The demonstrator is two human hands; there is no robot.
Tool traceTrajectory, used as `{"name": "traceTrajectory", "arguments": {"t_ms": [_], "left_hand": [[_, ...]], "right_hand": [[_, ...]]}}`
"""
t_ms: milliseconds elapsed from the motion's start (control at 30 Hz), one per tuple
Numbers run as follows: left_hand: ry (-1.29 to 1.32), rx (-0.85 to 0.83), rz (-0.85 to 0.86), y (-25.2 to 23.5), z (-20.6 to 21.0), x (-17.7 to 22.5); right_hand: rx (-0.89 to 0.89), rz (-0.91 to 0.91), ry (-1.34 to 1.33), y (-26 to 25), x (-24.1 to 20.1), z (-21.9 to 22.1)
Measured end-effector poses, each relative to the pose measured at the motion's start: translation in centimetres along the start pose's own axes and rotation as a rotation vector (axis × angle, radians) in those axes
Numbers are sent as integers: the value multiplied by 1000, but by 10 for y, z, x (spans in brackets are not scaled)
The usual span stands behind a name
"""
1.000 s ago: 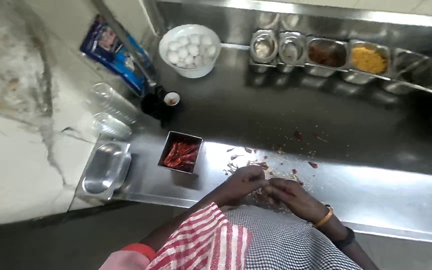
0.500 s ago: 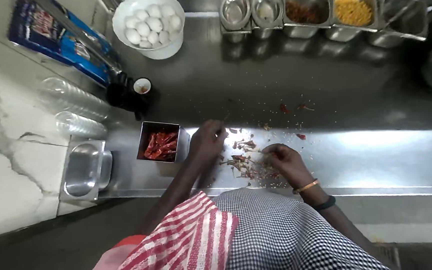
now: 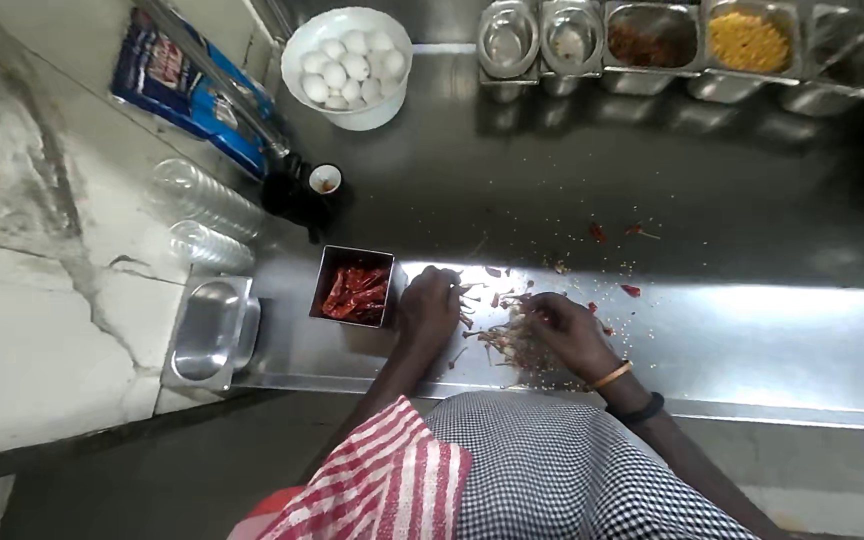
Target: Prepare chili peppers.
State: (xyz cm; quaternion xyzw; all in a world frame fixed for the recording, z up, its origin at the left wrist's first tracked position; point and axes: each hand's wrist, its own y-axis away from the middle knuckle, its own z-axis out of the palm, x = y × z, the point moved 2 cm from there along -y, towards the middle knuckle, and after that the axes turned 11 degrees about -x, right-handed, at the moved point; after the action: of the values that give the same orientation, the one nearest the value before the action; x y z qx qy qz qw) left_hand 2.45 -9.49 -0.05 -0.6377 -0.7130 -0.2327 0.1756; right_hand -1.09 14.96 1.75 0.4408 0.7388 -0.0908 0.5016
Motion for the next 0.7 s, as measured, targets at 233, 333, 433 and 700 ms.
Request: {"name": "traceTrajectory", "arguments": {"t_ms": [233,333,433,700], "left_hand": [[-125,-128,102,-46,8,24],[-215,-265,109,-63,13,29],[-69,-232,130,-60,14,34],[181,-437,357,4,21,71]], "right_hand": [[30,227,-681,11,18,-1],[32,231,-898,13,21,3],[41,234,-963,15,19,3],[37,232,-648,11,16,1]]}}
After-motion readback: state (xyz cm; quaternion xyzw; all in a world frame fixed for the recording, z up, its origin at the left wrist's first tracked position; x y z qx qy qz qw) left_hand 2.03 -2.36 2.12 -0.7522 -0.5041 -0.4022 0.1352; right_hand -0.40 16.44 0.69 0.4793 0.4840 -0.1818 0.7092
